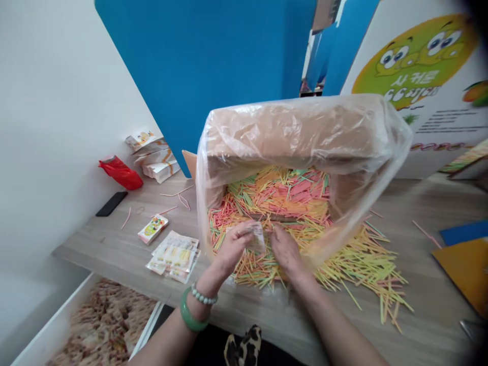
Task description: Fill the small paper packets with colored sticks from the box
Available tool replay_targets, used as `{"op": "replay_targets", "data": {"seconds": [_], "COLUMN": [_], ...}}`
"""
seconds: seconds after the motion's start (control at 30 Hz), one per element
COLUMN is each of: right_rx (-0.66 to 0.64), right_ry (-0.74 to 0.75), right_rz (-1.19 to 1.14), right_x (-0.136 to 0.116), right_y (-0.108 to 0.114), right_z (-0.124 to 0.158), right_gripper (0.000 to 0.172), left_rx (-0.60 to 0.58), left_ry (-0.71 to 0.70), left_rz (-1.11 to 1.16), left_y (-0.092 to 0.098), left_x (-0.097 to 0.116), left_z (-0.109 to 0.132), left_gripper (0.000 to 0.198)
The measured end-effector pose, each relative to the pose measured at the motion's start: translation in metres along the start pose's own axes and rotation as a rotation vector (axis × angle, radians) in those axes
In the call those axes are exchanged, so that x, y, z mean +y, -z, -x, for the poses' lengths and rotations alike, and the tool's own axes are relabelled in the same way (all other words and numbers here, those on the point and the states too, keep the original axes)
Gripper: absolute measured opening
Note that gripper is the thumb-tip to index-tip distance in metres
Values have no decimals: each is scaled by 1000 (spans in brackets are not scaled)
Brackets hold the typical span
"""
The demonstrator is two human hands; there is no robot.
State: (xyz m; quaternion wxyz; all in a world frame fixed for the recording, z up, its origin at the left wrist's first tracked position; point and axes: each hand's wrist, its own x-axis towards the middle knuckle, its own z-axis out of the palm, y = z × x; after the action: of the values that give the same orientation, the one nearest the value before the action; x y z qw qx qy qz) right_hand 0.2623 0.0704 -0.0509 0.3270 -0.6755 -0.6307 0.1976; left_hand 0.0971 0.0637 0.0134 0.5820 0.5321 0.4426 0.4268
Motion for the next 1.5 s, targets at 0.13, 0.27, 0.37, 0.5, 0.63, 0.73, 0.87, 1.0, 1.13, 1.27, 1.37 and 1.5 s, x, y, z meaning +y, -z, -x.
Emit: {"op": "replay_targets", "data": {"seconds": [0.13,0.27,0.37,0.5,0.63,0.73,0.87,1.0,1.13,1.27,1.37,1.5], "right_rx": [1,79,53,-15,-98,-58,-93,-300,-157,84,99,104], "right_ry": [91,328,453,441,457,364,53,-95,-131,49,88,70], "right_rz": [313,465,580,748,651,355,-226,-629,-702,-675,-579,-448], "right_x": [-15,-26,-24,-22,-24,-22,-20,-25,-29,-24,-16,-4], "right_y": [8,14,19,29,40,46,40,21,15,11,-3,-22], "right_z": [10,20,25,31,36,36,39,49,46,26,15,14], "right_gripper": [15,18,22,23,23,20,28,28,29,24,18,15], "left_rx": [-120,-160,-136,-83,-177,-83,-21,-195,-228,-72,47,86], "left_ry": [-260,-321,-424,-526,-453,-380,-234,-250,-234,-73,50,135], "left_rz": [-438,-596,-826,-1072,-949,-663,-147,71,-102,139,329,417], "left_y": [-9,-10,-6,-5,-10,-12,-12,-16,-10,14,30,36], "left_x": [-7,-29,-34,-24,-21,-31,-43,-46,-47,-47,-51,-61], "left_z": [14,10,7,21,34,36,34,33,37,41,42,43], "left_gripper": [18,25,29,23,28,26,21,17,18,18,26,32]}}
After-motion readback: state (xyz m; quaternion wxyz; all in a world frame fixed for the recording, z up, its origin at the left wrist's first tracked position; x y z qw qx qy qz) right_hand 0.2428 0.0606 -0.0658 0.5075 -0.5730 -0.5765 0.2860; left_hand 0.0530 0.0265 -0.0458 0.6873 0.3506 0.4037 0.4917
